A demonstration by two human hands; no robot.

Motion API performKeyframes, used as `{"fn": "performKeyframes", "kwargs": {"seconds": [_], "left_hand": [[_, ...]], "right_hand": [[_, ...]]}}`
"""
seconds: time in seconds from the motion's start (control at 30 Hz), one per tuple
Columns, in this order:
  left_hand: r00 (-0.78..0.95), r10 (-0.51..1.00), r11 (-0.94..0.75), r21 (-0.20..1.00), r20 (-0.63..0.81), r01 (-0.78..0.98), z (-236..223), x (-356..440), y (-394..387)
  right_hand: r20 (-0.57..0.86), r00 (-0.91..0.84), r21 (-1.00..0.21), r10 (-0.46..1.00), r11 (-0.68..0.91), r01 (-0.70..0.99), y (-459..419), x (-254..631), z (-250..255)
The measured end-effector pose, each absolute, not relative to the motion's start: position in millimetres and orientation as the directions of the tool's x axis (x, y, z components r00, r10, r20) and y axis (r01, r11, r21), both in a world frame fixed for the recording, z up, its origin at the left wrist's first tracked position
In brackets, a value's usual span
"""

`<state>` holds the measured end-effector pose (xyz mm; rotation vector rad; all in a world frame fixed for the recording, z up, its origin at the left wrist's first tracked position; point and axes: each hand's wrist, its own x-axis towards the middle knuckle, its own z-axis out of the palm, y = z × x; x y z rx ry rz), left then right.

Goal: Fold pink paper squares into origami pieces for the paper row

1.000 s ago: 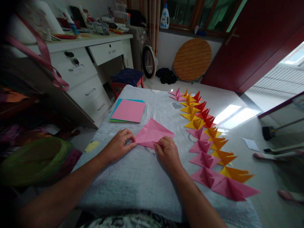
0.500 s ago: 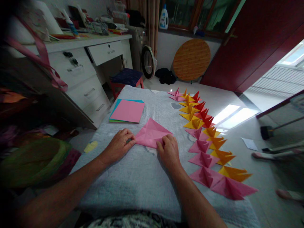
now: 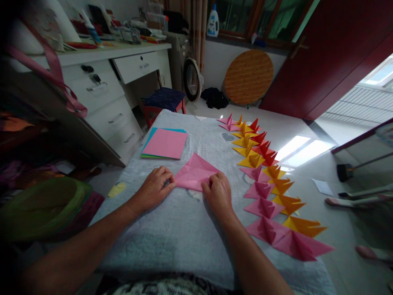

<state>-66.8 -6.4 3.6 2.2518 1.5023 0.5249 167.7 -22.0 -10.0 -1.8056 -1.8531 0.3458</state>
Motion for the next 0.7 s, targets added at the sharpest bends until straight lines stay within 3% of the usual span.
{"fn": "performKeyframes", "kwargs": {"seconds": [0.23, 0.7], "left_hand": [[0.356, 0.930, -0.350, 0.531, 0.095, 0.772, 1.6, -63.2, -6.9], [0.309, 0.947, -0.317, 0.425, 0.090, 0.848, 0.3, -58.1, -6.7]], "right_hand": [[0.159, 0.050, -0.550, 0.986, 0.046, 0.834, -21.9, 166.5, -9.0], [0.187, 0.081, -0.556, 0.979, 0.038, 0.830, -22.4, 164.5, -9.0]]}}
